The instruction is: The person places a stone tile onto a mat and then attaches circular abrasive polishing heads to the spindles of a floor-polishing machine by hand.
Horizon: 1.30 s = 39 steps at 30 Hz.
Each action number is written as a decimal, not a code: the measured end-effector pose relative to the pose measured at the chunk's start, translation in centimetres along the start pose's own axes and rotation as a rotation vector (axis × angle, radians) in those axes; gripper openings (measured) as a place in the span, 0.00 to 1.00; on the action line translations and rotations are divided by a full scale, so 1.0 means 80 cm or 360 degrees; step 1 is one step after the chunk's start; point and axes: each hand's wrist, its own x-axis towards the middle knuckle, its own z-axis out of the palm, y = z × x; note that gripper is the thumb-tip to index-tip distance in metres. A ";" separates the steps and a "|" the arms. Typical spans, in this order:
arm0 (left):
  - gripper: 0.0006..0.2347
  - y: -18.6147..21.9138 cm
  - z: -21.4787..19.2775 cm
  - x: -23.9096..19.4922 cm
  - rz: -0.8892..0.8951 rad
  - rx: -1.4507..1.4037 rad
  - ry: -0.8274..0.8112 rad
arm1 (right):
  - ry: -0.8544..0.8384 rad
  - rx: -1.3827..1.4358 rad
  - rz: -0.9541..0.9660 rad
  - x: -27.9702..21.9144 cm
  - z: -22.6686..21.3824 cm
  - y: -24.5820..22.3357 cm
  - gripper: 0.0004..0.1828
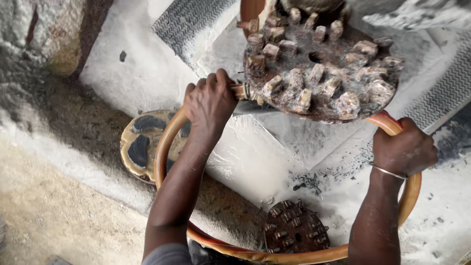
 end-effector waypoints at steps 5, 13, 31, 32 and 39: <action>0.07 0.008 0.001 0.038 0.0142 0.0015 0.0320 | 0.0072 0.0070 0.0039 0.033 0.024 -0.003 0.12; 0.07 0.038 0.007 0.089 0.0071 -0.0075 0.0151 | 0.0204 0.0038 -0.0012 0.087 0.043 0.008 0.06; 0.07 0.150 0.000 0.084 0.0011 -0.0237 0.0169 | 0.0211 0.0266 -0.0145 0.155 0.091 0.095 0.07; 0.07 0.153 0.000 0.084 0.0005 -0.0241 0.0137 | 0.0204 0.0289 -0.0133 0.152 0.094 0.096 0.08; 0.04 0.139 0.007 0.048 0.0063 -0.0328 0.0149 | 0.0153 0.0335 -0.0110 0.106 0.090 0.112 0.10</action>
